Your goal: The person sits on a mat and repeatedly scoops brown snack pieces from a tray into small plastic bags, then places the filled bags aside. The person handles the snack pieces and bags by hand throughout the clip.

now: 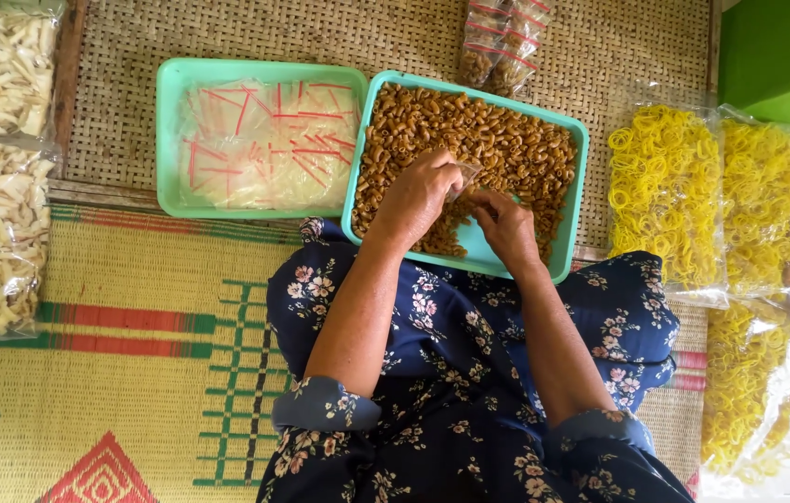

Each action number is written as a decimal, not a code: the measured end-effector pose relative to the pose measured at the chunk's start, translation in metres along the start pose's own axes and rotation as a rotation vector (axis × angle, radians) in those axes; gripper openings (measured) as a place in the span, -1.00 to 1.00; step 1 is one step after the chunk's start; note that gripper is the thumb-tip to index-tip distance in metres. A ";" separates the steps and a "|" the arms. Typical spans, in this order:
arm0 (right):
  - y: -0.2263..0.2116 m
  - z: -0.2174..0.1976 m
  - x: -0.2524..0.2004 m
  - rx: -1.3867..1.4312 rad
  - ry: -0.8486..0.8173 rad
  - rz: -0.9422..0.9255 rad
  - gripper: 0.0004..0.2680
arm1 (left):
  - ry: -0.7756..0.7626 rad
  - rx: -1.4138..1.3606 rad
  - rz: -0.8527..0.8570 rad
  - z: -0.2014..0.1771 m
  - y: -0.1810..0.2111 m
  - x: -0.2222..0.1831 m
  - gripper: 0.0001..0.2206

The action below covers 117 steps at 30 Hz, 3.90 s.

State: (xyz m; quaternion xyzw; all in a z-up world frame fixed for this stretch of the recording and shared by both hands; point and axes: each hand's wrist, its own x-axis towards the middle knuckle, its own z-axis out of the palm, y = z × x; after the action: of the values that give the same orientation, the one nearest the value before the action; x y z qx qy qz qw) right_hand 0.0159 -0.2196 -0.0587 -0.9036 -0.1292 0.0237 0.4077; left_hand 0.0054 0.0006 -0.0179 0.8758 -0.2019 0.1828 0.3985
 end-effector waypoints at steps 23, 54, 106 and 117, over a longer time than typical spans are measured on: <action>-0.048 -0.051 0.009 -0.183 -0.019 -0.267 -0.73 | -0.006 0.005 0.002 0.000 0.004 -0.003 -0.82; 0.016 0.001 0.007 -0.108 -0.027 -0.066 -0.86 | -0.003 -0.005 -0.005 0.003 0.000 0.002 -0.81; 0.006 0.005 0.009 0.048 -0.036 0.037 -0.79 | -0.029 0.008 -0.049 -0.002 0.002 0.001 -0.81; -0.081 -0.049 0.014 -0.104 0.051 -0.205 -0.88 | -0.019 -0.004 -0.032 0.004 0.001 -0.003 -0.81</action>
State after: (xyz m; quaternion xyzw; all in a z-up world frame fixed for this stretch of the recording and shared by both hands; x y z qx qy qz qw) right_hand 0.0197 -0.2001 0.0350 -0.9059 -0.2114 -0.0478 0.3638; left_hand 0.0026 -0.0027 -0.0213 0.8797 -0.1921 0.1679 0.4013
